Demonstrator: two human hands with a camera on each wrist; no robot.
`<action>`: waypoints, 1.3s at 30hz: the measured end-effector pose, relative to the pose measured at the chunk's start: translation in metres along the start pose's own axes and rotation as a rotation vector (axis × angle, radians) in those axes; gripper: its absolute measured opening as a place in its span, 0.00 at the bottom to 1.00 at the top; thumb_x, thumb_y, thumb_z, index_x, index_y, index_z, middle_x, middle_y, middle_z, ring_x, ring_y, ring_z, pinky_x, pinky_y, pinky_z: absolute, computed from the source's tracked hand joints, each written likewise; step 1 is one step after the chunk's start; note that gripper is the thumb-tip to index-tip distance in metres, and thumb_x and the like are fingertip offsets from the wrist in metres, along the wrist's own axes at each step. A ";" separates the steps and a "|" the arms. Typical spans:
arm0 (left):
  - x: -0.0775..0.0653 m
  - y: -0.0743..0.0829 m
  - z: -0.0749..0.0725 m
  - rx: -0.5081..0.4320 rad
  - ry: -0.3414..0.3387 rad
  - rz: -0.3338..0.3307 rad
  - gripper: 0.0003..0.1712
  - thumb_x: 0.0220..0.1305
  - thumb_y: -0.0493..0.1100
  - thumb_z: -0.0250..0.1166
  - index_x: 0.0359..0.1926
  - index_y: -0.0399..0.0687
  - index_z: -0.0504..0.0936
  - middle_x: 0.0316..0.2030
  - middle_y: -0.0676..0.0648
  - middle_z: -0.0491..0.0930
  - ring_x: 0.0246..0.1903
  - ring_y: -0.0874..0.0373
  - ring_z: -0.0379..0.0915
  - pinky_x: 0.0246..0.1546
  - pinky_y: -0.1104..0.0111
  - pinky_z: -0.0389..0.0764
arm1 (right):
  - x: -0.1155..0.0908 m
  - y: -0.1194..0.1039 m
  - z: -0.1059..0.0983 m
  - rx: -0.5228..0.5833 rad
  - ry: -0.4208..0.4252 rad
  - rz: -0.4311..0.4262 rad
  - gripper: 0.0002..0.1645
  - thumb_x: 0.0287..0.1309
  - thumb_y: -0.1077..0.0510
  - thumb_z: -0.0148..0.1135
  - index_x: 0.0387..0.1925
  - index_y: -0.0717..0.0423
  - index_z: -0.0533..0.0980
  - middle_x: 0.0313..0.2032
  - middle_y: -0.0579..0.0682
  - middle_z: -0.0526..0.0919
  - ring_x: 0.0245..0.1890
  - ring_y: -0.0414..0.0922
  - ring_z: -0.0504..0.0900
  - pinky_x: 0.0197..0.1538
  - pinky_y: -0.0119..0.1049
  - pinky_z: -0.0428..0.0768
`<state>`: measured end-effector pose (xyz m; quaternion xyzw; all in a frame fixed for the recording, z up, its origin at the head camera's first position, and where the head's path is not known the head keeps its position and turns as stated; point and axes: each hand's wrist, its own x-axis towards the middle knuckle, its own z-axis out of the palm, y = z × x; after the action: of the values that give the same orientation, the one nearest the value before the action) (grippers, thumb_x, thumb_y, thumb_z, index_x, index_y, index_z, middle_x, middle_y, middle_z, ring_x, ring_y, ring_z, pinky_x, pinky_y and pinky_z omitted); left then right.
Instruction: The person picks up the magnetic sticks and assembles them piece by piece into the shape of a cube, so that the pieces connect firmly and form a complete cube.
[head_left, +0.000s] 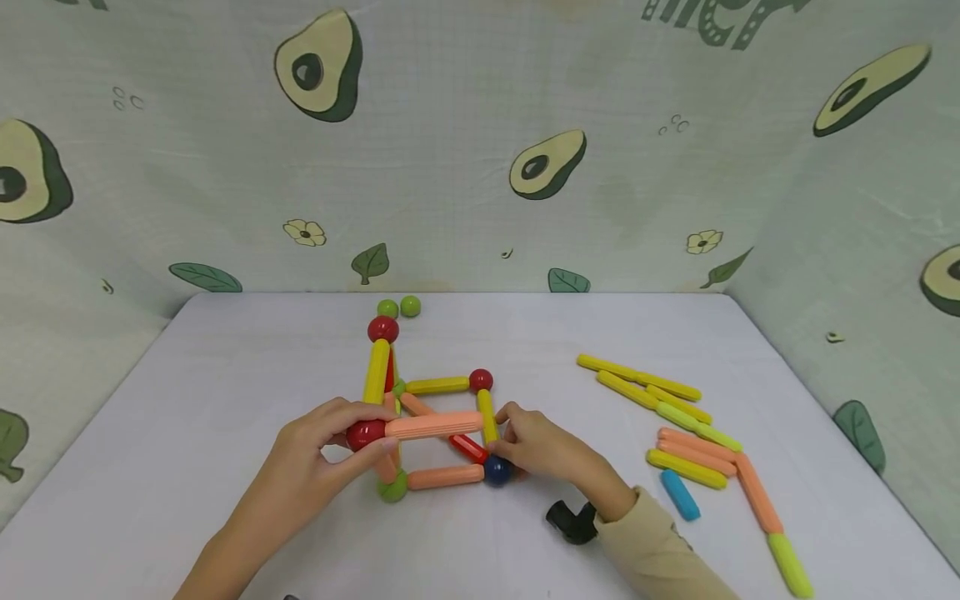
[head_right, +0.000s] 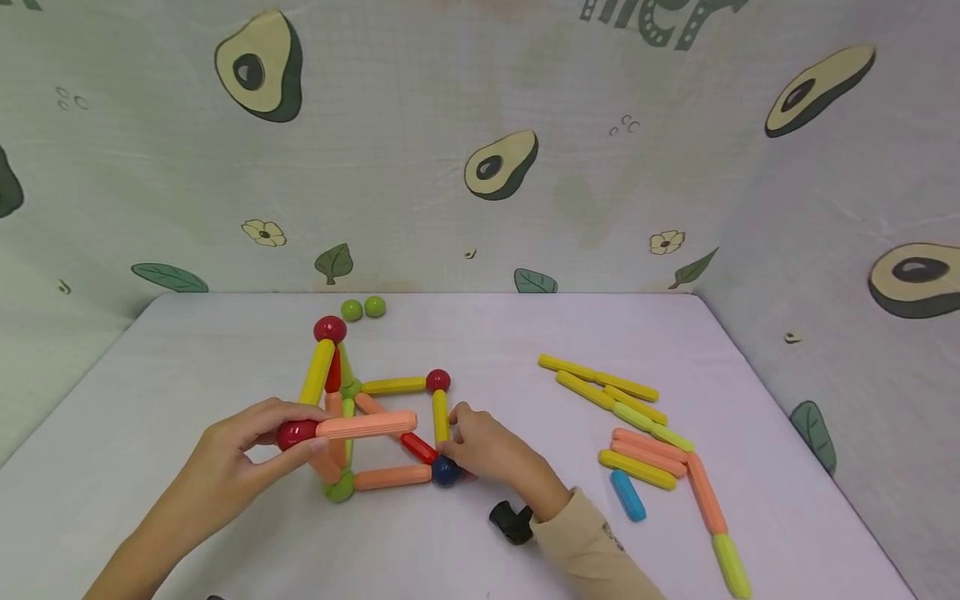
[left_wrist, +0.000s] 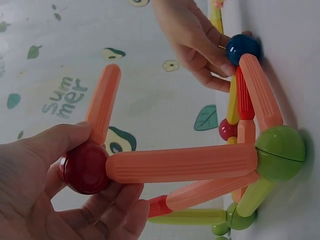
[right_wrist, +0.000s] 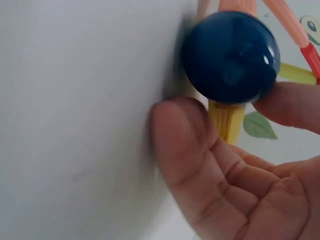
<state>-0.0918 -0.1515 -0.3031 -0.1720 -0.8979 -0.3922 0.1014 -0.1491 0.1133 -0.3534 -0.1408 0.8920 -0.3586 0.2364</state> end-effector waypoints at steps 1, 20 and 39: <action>0.000 0.000 0.000 -0.003 0.000 0.005 0.13 0.52 0.45 0.71 0.41 0.58 0.81 0.30 0.63 0.76 0.30 0.70 0.73 0.33 0.74 0.80 | 0.002 0.000 -0.003 -0.003 -0.007 0.004 0.24 0.59 0.56 0.60 0.51 0.65 0.66 0.23 0.48 0.76 0.20 0.42 0.73 0.27 0.30 0.69; 0.004 -0.003 -0.001 -0.004 -0.028 -0.027 0.14 0.52 0.46 0.70 0.42 0.59 0.81 0.30 0.62 0.75 0.30 0.70 0.72 0.32 0.74 0.79 | 0.127 -0.019 -0.098 0.339 0.022 -0.100 0.24 0.63 0.54 0.56 0.58 0.59 0.68 0.57 0.61 0.73 0.56 0.59 0.73 0.60 0.45 0.72; -0.002 -0.002 0.001 -0.023 -0.025 -0.085 0.13 0.51 0.52 0.70 0.40 0.66 0.81 0.29 0.64 0.74 0.30 0.69 0.70 0.29 0.75 0.77 | 0.224 -0.069 -0.051 0.181 0.033 -0.129 0.25 0.59 0.55 0.58 0.60 0.49 0.71 0.61 0.49 0.71 0.62 0.46 0.67 0.66 0.46 0.63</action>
<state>-0.0909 -0.1521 -0.3053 -0.1397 -0.9010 -0.4045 0.0714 -0.3606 -0.0001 -0.3448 -0.1699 0.8489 -0.4544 0.2100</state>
